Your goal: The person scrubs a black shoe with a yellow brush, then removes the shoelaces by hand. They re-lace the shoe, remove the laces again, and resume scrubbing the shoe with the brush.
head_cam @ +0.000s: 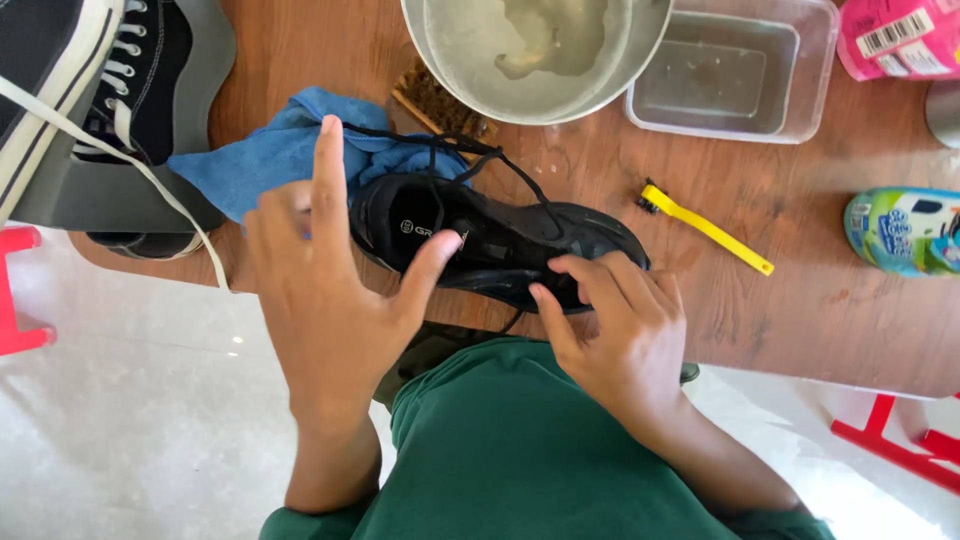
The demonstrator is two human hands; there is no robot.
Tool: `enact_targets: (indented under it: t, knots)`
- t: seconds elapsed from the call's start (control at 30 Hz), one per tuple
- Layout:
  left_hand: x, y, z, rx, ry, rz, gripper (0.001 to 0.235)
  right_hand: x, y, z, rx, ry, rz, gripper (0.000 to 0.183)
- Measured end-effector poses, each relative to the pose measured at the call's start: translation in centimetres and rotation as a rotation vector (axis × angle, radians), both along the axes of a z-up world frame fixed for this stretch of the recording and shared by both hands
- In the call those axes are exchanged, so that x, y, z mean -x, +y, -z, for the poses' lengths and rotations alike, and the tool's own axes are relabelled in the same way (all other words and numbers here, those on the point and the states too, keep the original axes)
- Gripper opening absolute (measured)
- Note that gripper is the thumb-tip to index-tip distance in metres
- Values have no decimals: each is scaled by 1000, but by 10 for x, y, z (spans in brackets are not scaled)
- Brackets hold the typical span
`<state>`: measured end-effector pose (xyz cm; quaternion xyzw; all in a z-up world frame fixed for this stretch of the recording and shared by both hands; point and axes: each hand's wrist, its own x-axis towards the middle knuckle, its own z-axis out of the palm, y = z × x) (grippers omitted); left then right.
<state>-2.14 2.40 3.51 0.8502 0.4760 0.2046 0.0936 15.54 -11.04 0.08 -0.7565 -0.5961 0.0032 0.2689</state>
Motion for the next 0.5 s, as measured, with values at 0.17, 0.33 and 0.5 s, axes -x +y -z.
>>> enact_targets:
  t: [0.17,0.33,0.5]
  knots:
    - [-5,-9,5,-158,-159,112,52,5,0,3,-3,-43,29,12]
    - [-19,-24,10,-142,-186,536,28,7,-4,-1,19,2,-4,15]
    - [-23,-25,36,45,-247,571,29,9,-2,-1,15,47,74,14]
